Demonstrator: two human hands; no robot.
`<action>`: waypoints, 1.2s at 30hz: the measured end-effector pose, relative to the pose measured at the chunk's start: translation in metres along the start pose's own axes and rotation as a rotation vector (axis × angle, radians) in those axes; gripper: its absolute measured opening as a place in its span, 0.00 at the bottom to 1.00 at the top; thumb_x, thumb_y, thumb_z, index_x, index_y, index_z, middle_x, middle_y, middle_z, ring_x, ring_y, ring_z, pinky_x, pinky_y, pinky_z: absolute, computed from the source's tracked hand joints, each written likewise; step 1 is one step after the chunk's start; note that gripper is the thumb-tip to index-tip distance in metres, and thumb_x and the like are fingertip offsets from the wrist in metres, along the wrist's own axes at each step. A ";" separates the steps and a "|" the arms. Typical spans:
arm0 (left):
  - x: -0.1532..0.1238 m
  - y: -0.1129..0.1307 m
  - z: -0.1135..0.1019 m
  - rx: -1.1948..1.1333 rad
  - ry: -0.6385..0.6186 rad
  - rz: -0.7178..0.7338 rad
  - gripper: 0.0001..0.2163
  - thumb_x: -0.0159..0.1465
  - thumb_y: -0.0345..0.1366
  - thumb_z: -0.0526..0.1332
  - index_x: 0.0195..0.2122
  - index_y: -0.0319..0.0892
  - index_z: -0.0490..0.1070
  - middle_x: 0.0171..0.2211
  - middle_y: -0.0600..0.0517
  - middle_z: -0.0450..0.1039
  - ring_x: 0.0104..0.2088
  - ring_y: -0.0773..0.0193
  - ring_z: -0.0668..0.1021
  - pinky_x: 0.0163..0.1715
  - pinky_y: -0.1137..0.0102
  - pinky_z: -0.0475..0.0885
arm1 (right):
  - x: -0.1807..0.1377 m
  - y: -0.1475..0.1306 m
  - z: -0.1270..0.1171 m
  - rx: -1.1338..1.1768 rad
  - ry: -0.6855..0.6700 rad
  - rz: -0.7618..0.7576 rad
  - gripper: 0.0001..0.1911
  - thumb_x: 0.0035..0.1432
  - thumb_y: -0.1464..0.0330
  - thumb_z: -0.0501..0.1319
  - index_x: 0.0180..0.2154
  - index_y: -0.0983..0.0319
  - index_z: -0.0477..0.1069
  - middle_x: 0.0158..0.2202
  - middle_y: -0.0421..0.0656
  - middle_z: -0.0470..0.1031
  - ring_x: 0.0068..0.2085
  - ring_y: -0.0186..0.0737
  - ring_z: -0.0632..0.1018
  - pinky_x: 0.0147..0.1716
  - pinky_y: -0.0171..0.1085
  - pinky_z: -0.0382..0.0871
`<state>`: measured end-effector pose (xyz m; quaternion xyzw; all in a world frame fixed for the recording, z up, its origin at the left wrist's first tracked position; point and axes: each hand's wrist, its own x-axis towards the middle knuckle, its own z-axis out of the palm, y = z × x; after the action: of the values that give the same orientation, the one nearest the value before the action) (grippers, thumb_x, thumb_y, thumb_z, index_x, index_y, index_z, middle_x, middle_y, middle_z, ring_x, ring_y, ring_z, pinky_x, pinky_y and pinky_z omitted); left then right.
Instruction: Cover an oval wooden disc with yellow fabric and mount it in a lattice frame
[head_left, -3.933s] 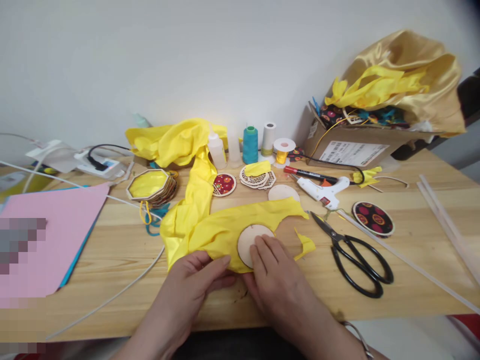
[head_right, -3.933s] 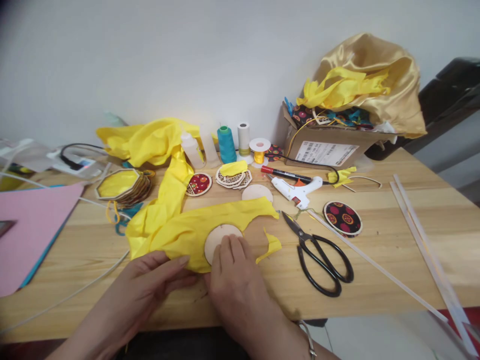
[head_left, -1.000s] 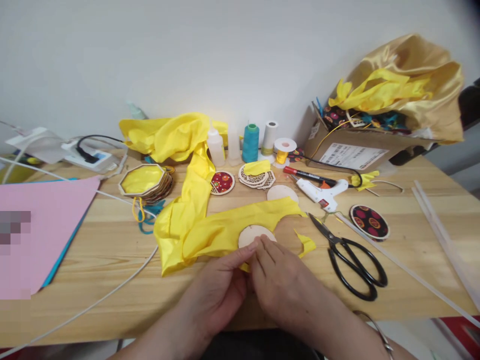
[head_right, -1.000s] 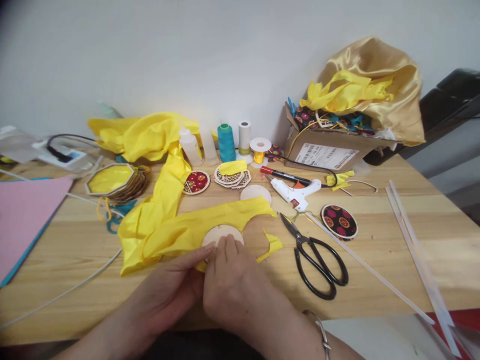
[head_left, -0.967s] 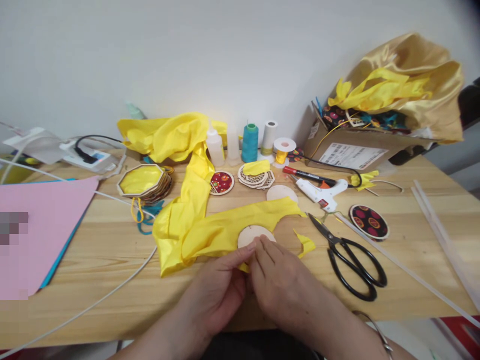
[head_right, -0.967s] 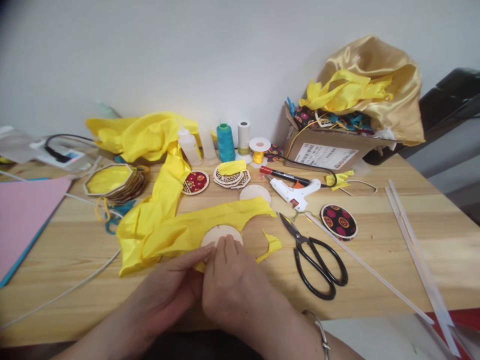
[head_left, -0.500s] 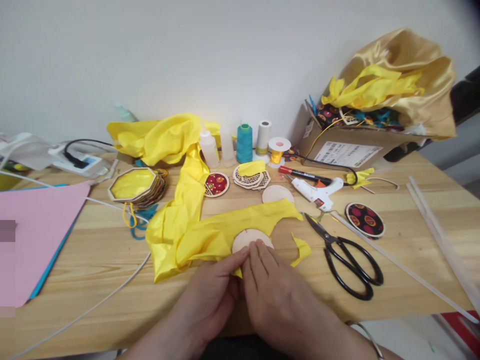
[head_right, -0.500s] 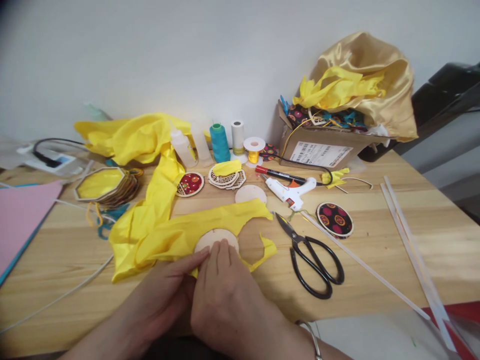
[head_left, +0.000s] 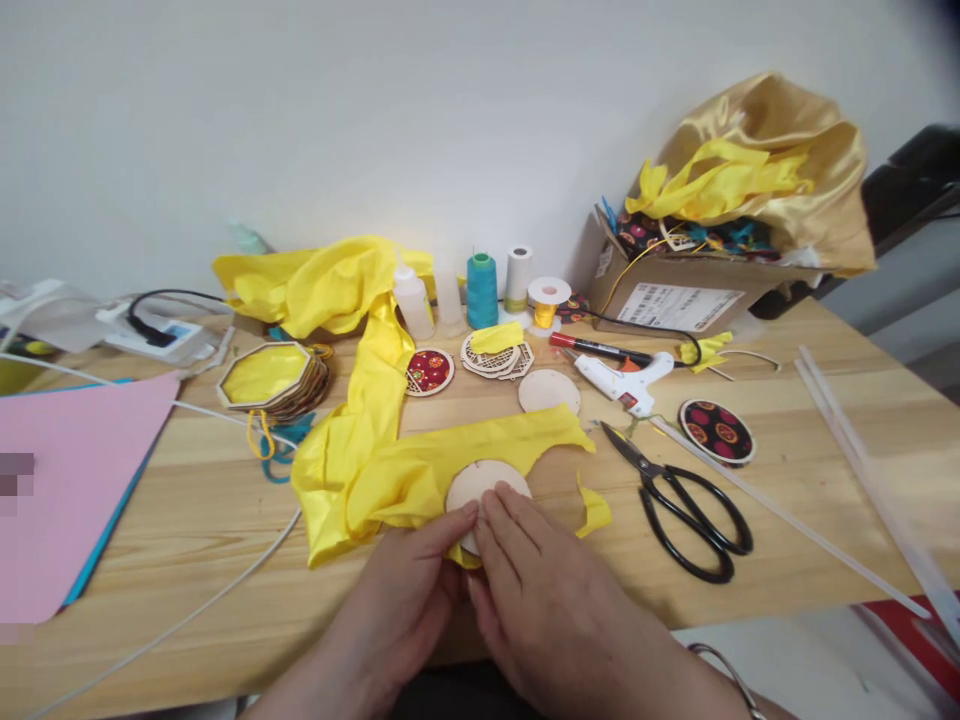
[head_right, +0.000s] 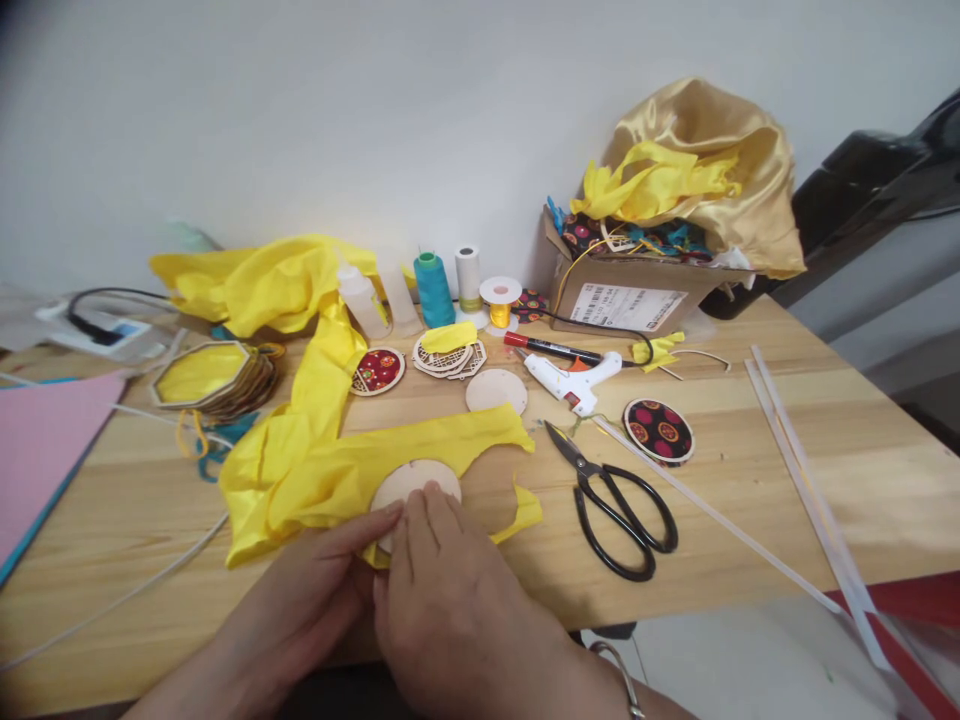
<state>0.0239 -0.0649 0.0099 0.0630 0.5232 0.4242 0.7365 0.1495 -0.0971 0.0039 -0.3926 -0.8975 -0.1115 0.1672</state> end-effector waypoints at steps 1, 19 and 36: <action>0.000 0.001 -0.001 0.031 0.000 -0.004 0.20 0.55 0.24 0.63 0.49 0.45 0.71 0.41 0.51 0.80 0.46 0.56 0.79 0.44 0.66 0.75 | 0.000 0.004 -0.003 0.051 0.017 0.018 0.19 0.62 0.68 0.54 0.48 0.77 0.71 0.49 0.58 0.75 0.52 0.53 0.73 0.55 0.46 0.64; -0.004 0.024 -0.029 0.186 0.069 0.223 0.25 0.51 0.21 0.66 0.50 0.46 0.71 0.40 0.50 0.81 0.35 0.54 0.82 0.26 0.68 0.80 | -0.102 0.100 -0.023 -0.097 -0.371 0.761 0.14 0.58 0.69 0.51 0.43 0.67 0.70 0.40 0.54 0.74 0.39 0.53 0.75 0.39 0.49 0.71; -0.007 0.030 -0.040 0.203 0.045 0.206 0.31 0.48 0.21 0.69 0.54 0.45 0.68 0.41 0.49 0.80 0.34 0.55 0.82 0.20 0.76 0.76 | -0.088 0.103 -0.038 0.097 -0.578 1.023 0.06 0.53 0.66 0.54 0.34 0.61 0.66 0.28 0.47 0.74 0.30 0.49 0.77 0.28 0.42 0.67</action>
<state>-0.0267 -0.0647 0.0133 0.1812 0.5706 0.4437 0.6669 0.2901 -0.1001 0.0116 -0.7819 -0.6074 0.1361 -0.0337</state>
